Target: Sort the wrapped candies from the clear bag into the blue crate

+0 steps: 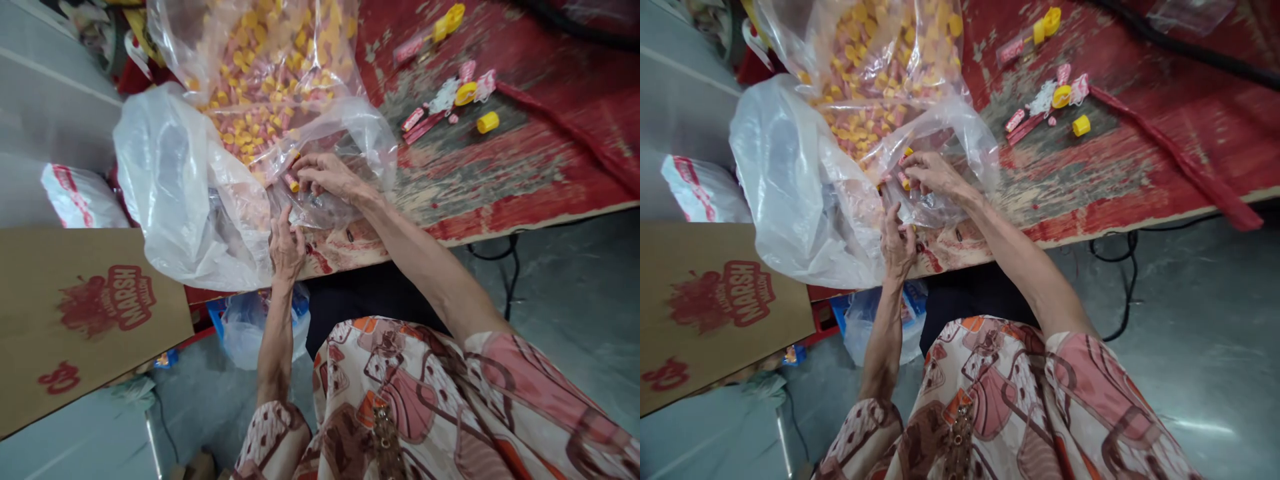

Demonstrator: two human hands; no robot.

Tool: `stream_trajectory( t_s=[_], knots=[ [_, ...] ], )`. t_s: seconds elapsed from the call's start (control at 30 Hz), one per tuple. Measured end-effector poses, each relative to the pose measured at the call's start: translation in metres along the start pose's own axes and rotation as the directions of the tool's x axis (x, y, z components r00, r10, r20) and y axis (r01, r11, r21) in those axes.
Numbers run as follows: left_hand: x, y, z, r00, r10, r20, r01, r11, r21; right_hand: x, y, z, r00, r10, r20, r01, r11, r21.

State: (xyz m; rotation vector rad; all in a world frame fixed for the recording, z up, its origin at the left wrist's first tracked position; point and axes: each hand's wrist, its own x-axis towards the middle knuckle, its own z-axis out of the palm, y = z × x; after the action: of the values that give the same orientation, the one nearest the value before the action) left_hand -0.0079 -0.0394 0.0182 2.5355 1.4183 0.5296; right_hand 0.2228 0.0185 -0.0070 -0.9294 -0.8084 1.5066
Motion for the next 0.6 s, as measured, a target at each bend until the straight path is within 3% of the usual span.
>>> stream_trajectory(
  t_s=[0.6],
  knots=[
    [-0.005, 0.002, 0.005, 0.990, 0.005, -0.141, -0.004, 1.000, 0.011, -0.017, -0.017, 0.004, 0.997, -0.020, -0.069, 0.015, 0.997, -0.077]
  ],
)
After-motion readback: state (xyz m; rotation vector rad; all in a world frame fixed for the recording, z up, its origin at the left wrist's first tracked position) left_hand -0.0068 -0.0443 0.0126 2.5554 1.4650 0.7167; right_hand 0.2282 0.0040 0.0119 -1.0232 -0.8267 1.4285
